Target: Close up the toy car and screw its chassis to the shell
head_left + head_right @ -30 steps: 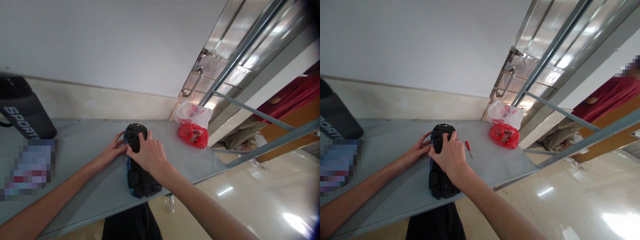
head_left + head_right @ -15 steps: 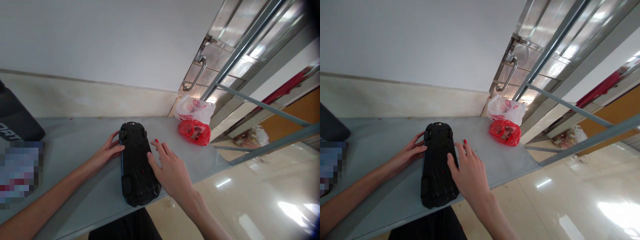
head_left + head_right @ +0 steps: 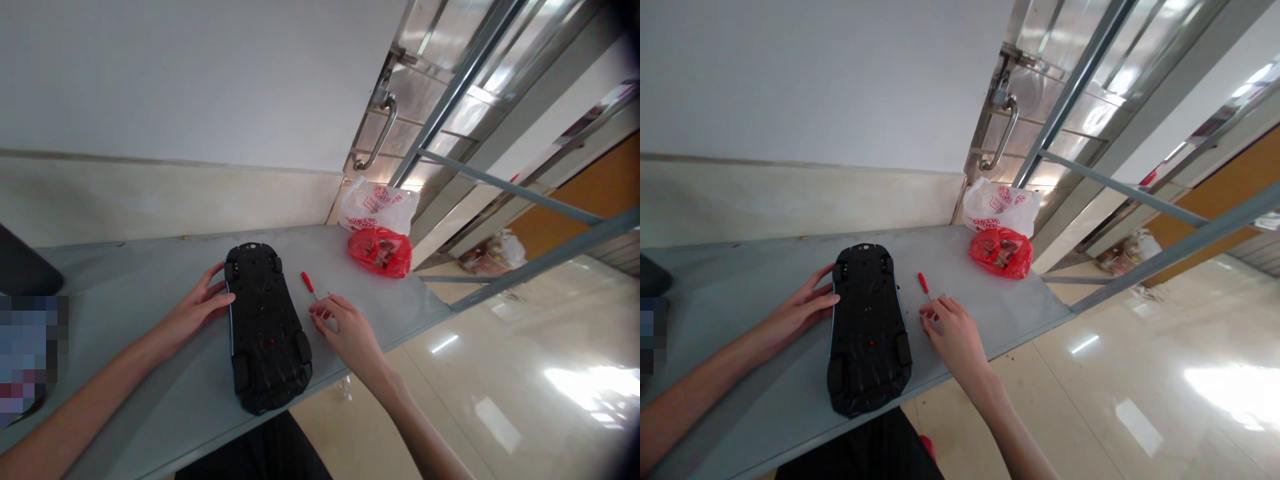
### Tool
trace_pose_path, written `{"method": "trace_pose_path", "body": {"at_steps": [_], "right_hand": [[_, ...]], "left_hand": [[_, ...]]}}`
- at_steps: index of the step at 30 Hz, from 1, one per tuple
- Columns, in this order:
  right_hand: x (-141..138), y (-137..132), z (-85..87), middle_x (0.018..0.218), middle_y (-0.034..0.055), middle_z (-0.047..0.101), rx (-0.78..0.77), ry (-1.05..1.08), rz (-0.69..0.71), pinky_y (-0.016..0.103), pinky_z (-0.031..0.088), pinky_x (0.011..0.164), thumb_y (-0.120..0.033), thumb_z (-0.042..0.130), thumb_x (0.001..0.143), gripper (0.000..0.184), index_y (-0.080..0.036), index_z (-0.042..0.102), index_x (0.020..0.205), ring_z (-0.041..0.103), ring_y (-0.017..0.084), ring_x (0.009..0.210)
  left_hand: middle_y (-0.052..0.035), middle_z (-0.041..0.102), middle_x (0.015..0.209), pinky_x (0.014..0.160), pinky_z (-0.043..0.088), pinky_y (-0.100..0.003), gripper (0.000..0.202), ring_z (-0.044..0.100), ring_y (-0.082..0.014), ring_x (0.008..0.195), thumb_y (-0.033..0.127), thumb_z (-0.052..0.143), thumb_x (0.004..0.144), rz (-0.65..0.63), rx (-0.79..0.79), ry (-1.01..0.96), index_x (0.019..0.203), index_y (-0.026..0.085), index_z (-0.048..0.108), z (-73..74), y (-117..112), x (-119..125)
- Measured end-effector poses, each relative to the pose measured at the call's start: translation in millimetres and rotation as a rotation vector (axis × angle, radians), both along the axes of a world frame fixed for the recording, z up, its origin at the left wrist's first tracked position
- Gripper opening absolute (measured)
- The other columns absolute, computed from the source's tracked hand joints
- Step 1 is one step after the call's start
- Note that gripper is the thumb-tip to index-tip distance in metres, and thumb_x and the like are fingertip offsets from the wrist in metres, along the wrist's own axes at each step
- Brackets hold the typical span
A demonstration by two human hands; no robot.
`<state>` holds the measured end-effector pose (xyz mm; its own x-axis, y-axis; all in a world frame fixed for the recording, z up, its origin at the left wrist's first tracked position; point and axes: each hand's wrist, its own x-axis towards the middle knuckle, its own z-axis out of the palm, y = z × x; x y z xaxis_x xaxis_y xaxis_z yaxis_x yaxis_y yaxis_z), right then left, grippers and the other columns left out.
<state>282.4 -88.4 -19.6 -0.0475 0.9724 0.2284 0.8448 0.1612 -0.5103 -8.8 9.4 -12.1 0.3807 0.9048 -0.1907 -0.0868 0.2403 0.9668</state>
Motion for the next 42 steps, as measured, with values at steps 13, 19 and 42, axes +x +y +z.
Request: {"method": "trace_pose_path", "body": {"at_steps": [13, 19, 42], "right_hand": [[-15.7, 27.9, 0.1, 0.096, 0.0030, 0.067, -0.052, -0.064, 0.072, 0.025, 0.044, 0.075, -0.025, 0.063, 0.095, 0.006, -0.023, 0.068, 0.092, 0.063, 0.016, 0.084], [-18.9, 29.9, 0.5, 0.099, 0.0044, 0.068, -0.061, -0.142, 0.063, 0.025, 0.043, 0.072, -0.025, 0.061, 0.096, 0.006, -0.023, 0.066, 0.093, 0.064, 0.017, 0.083], [-37.1, 38.3, 22.7, 0.081, -0.0001, 0.069, -0.034, 0.394, 0.070, 0.025, 0.044, 0.066, -0.029, 0.059, 0.091, 0.012, -0.021, 0.069, 0.088, 0.059, 0.012, 0.068]], "left_hand": [[-0.0073, 0.055, 0.152, 0.114, 0.045, -0.050, 0.078, 0.057, -0.0321, 0.136, 0.035, 0.072, 0.084, -0.029, 0.022, -0.018, 0.151, 0.040, 0.034, -15.6, 7.6, -5.9], [-0.0098, 0.062, 0.145, 0.113, 0.045, -0.049, 0.081, 0.060, -0.0312, 0.132, 0.036, 0.073, 0.082, -0.029, 0.010, -0.007, 0.153, 0.035, 0.032, -7.5, 3.6, -3.9], [-0.0105, 0.059, 0.146, 0.112, 0.046, -0.048, 0.084, 0.060, -0.0308, 0.132, 0.036, 0.072, 0.083, -0.022, 0.013, -0.006, 0.155, 0.034, 0.028, -3.1, -0.8, -1.6]]}}
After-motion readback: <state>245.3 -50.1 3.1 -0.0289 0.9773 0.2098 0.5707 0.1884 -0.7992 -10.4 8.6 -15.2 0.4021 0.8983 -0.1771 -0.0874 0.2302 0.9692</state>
